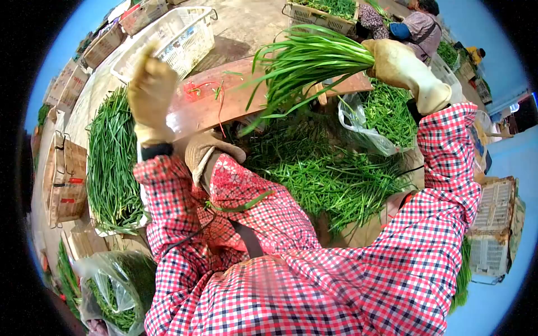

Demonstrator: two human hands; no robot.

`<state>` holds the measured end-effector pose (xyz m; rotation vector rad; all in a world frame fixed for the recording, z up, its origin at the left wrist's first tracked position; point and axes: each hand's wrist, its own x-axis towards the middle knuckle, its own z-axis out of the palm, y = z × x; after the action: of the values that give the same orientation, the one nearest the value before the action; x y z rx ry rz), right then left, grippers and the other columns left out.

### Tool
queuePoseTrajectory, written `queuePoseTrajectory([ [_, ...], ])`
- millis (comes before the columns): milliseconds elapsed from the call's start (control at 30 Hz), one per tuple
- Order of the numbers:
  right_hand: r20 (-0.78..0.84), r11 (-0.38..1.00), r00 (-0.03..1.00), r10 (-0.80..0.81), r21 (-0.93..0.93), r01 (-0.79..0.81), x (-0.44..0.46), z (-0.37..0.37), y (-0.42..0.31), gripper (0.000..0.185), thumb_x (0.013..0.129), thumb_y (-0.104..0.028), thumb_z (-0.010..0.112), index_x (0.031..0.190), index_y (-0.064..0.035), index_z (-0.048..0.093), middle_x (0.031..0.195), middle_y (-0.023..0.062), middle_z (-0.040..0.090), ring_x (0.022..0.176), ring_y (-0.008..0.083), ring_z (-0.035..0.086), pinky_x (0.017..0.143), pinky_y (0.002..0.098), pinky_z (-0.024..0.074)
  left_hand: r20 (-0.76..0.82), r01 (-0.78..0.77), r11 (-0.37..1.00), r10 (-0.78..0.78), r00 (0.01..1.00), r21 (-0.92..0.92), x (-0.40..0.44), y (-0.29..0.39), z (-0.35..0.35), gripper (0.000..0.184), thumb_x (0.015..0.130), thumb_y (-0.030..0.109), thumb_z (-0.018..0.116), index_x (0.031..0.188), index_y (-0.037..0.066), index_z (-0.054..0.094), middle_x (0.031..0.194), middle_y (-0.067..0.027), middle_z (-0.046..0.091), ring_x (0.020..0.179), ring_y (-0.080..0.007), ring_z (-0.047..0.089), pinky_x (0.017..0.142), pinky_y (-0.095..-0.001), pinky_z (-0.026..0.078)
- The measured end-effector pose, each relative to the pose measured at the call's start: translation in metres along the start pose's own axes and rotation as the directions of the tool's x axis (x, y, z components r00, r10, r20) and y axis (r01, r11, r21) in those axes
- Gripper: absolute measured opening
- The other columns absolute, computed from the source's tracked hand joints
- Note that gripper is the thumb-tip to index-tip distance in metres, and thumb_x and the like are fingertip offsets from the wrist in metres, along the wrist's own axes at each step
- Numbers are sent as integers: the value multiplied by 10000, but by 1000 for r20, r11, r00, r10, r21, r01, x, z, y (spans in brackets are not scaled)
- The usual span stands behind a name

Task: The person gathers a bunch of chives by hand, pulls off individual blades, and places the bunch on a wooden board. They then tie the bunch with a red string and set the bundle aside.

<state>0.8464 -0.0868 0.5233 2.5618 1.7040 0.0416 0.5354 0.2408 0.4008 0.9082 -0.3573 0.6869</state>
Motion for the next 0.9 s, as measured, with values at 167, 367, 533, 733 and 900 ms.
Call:
queuePoseTrajectory([
  [167, -133, 968, 988, 82, 246, -47, 34, 13, -4, 316, 775, -78, 658, 1085, -34, 616, 826, 179, 647, 751, 280, 609, 707, 368, 472, -96, 458, 650, -512, 854, 606, -25, -28, 81, 284, 954, 251, 626, 1106, 19, 686, 881, -72, 717, 711, -128, 663, 607, -250, 533],
  [367, 16, 860, 975, 222, 467, -203, 117, 76, -20, 308, 755, -116, 665, 1050, -40, 620, 619, 74, 521, 526, 177, 518, 499, 356, 418, -444, 469, 102, -199, 873, 877, -32, -47, -12, 405, 920, 278, 632, 1259, 58, 618, 1080, -146, 706, 896, -218, 695, 827, -322, 540],
  [533, 332, 986, 938, 102, 92, -140, 125, 116, -14, 265, 732, -174, 724, 937, -9, 688, 840, 211, 701, 723, 314, 689, 648, 405, 533, -533, 404, -348, -554, 640, 846, -31, -92, -39, 587, 943, 395, 594, 1424, 93, 447, 1393, -184, 526, 1262, -325, 529, 1056, -404, 434],
  [733, 369, 979, 925, 88, -206, -11, 22, -25, 18, 335, 635, -89, 765, 961, -75, 691, 844, 161, 703, 809, 328, 690, 725, 409, 544, -403, 168, -439, -523, 751, 882, -55, -111, -50, 613, 856, 362, 658, 1320, 2, 483, 1312, -217, 546, 1217, -380, 520, 1016, -419, 433],
  [900, 231, 999, 972, 51, 6, -54, 23, -81, 22, 420, 671, 91, 691, 1065, -54, 685, 851, 122, 711, 778, 144, 650, 713, 321, 534, -426, 218, -411, -526, 736, 885, -48, -111, -46, 479, 861, 344, 659, 1215, 29, 587, 1187, -193, 623, 1122, -365, 583, 953, -414, 479],
])
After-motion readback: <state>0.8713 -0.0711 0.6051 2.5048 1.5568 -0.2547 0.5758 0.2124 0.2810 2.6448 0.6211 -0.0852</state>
